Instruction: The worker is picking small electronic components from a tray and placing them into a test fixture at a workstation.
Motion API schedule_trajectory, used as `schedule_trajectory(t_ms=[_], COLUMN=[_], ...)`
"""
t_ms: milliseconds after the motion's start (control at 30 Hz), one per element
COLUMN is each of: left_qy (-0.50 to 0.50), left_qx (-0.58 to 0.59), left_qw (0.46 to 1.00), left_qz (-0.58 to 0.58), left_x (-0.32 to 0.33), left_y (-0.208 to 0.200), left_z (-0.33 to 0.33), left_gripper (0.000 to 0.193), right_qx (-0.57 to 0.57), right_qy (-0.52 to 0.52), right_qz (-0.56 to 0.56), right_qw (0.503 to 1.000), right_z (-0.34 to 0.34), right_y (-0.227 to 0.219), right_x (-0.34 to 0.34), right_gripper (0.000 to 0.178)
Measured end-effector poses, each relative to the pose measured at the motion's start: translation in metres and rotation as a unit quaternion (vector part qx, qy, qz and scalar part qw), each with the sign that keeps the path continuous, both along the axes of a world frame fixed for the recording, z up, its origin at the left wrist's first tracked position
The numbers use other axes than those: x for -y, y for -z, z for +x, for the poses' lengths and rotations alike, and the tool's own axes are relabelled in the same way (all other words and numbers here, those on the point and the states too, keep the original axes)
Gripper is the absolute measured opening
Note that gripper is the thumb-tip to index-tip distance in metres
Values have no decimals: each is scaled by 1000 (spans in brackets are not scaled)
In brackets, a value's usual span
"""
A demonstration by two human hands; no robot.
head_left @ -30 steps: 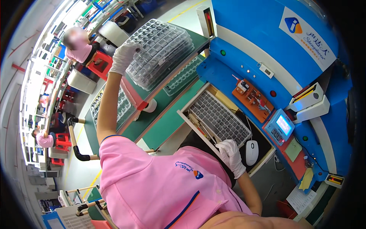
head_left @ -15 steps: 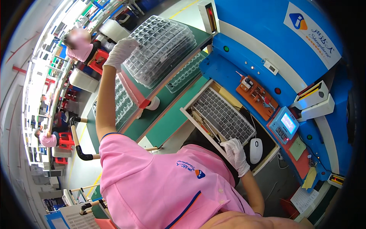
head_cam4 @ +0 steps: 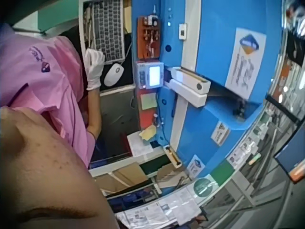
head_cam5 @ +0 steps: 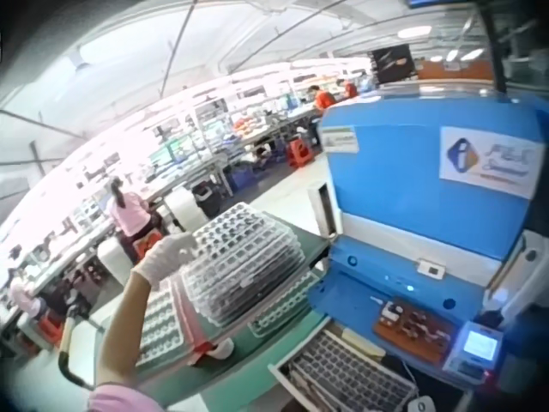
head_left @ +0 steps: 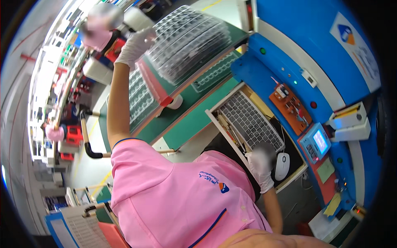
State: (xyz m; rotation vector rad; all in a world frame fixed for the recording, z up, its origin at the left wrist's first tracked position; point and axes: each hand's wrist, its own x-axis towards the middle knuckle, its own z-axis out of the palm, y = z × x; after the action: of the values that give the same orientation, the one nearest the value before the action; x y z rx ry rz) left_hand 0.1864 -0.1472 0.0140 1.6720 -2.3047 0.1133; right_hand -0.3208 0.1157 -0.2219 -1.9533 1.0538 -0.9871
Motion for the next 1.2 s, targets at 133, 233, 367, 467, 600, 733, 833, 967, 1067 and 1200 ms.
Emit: schedule_trajectory(t_ms=[133,233,367,467,600,733,833,967,1067,1200], left_qy=[-53,-123,-385,-330,-419,-446,-432,-435,-401,-397], left_qx=[-124,-189,-208,22,-26,-17,33,72,-182,-197], left_qw=[986,966,895,936,908,895,900,873,877,896], left_qz=[-95,-127,-89,-118,-1,31,52,208,189,20], left_x=[-68,-124,-178,-207,-145,-160,-131,-120,-121,-141], left_y=[-30,-18,24,79,98,111,110,102,92,79], left_z=[23,81,104,227,154,235,205,275,294,265], left_gripper=[17,48,96,73,40,42,31,34,35,41], right_qx=[-21,55,37,-67,-129,-224,-247,-380,-370,-380], right_qy=[83,128,192,148,223,163,132,212,254,246], right_qz=[-29,-1,-47,-137,-250,-255,-215,-314,-284,-229], right_qw=[996,990,980,977,933,926,936,844,847,862], right_z=[-2,-17,-47,-64,-66,-56,-70,-80,-105,-100], right_y=[-7,-15,-38,-66,-73,-67,-59,-68,-64,-98], right_x=[-11,10,58,98,133,154,151,136,125,131], right_gripper=[44,61,62,59,34,42,42,45,37,31])
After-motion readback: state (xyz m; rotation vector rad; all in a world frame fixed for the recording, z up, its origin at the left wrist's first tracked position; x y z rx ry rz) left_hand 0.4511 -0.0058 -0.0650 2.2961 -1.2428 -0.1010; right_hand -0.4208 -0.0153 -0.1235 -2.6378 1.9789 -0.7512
